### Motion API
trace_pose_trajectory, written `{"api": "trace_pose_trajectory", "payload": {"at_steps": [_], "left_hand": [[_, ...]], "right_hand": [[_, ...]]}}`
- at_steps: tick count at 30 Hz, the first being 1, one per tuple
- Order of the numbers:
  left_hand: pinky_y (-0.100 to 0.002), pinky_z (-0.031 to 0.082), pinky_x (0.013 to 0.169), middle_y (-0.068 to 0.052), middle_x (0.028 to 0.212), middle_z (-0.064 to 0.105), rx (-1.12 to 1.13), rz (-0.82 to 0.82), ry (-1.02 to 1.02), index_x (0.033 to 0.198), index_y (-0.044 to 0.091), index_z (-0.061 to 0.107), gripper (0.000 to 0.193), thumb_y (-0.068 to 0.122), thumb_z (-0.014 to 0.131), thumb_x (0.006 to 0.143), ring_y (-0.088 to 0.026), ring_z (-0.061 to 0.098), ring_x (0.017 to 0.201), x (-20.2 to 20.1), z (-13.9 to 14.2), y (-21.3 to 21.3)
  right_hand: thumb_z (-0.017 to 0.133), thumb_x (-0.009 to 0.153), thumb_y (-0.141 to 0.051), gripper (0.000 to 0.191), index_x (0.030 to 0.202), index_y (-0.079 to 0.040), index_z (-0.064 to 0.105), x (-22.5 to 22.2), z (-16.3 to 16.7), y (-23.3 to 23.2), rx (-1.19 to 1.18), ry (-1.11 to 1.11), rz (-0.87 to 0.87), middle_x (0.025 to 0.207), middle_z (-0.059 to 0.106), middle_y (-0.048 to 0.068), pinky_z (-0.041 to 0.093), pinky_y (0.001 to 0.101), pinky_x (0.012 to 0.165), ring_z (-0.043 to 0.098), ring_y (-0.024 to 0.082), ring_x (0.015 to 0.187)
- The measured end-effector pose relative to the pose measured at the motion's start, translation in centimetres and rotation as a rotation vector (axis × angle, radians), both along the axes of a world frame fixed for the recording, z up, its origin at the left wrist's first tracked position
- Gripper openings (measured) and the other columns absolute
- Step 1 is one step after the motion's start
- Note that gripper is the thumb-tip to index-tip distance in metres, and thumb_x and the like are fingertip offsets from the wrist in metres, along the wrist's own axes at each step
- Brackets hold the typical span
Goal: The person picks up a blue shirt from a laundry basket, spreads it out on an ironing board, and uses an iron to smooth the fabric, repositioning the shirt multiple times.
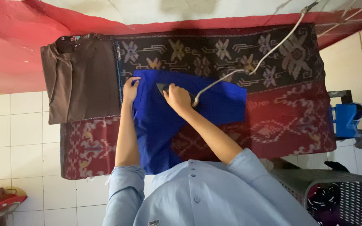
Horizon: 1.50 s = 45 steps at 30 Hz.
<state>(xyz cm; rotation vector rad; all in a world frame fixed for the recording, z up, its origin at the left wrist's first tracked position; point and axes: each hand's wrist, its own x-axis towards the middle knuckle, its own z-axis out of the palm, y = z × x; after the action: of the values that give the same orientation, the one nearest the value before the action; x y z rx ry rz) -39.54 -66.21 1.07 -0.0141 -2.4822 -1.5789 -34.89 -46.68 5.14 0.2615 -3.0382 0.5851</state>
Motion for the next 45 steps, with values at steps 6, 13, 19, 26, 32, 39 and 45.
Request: {"api": "trace_pose_trajectory", "payload": {"at_steps": [6,13,19,26,32,39,45], "left_hand": [[-0.052,0.044,0.096,-0.027,0.121,0.060,-0.508,0.371,0.103,0.119,0.002,0.068,0.039,0.021,0.076,0.086,-0.045,0.055,0.111,4.2,0.6,2.6],[-0.045,0.044,0.082,-0.006,0.099,0.065,-0.536,0.273,0.196,0.096,0.014,0.070,0.010,0.011,0.070,0.086,-0.029,0.060,0.095,12.7,-0.7,8.9],[-0.043,0.046,0.080,-0.007,0.098,0.065,-0.501,0.132,0.231,0.098,0.011,0.069,0.012,0.011,0.068,0.086,-0.029,0.061,0.092,16.1,-2.9,10.1],[-0.045,0.046,0.080,-0.010,0.096,0.064,-0.504,0.118,0.240,0.100,0.009,0.069,0.011,0.008,0.066,0.089,-0.031,0.060,0.092,16.4,-2.4,10.2],[-0.046,0.047,0.082,-0.011,0.097,0.064,-0.517,0.124,0.230,0.100,0.008,0.068,0.013,0.004,0.062,0.089,-0.032,0.060,0.092,16.5,-1.5,10.5],[-0.047,0.046,0.084,-0.012,0.098,0.063,-0.513,0.099,0.222,0.100,0.008,0.066,0.019,-0.001,0.056,0.086,-0.034,0.058,0.096,16.5,-0.8,10.3],[-0.047,0.045,0.081,-0.013,0.094,0.061,-0.467,0.089,0.267,0.094,0.006,0.058,0.010,-0.001,0.055,0.087,-0.034,0.057,0.092,16.8,-0.5,10.3]], "right_hand": [[0.077,0.085,-0.042,0.040,0.083,-0.002,0.067,-4.9,2.0,-2.3,0.007,0.188,0.099,0.073,0.071,0.018,0.058,0.0474,0.060,0.072,0.038,0.066],[0.075,0.085,-0.045,0.042,0.087,-0.003,0.071,-6.0,3.1,-2.9,0.019,0.072,-0.037,0.078,0.073,0.019,0.059,0.0474,0.066,0.073,0.038,0.074],[0.074,0.087,-0.044,0.039,0.085,-0.005,0.073,-5.3,2.5,-1.2,-0.005,0.100,0.074,0.082,0.073,0.019,0.058,0.0487,0.072,0.072,0.038,0.077],[0.075,0.085,-0.047,0.043,0.086,-0.004,0.072,-2.5,1.4,0.8,-0.014,0.151,0.050,0.081,0.073,0.019,0.058,0.0494,0.068,0.073,0.039,0.076],[0.078,0.083,-0.046,0.044,0.086,-0.003,0.072,0.2,1.7,1.9,0.011,0.129,0.052,0.079,0.072,0.020,0.058,0.0500,0.068,0.072,0.040,0.074],[0.077,0.084,-0.045,0.044,0.086,-0.001,0.071,2.5,1.8,2.5,0.030,0.107,0.036,0.078,0.072,0.019,0.058,0.0490,0.066,0.072,0.039,0.073],[0.074,0.087,-0.044,0.044,0.087,-0.001,0.070,4.1,1.5,3.0,0.046,0.051,-0.024,0.080,0.073,0.019,0.059,0.0475,0.066,0.073,0.038,0.074]]}}
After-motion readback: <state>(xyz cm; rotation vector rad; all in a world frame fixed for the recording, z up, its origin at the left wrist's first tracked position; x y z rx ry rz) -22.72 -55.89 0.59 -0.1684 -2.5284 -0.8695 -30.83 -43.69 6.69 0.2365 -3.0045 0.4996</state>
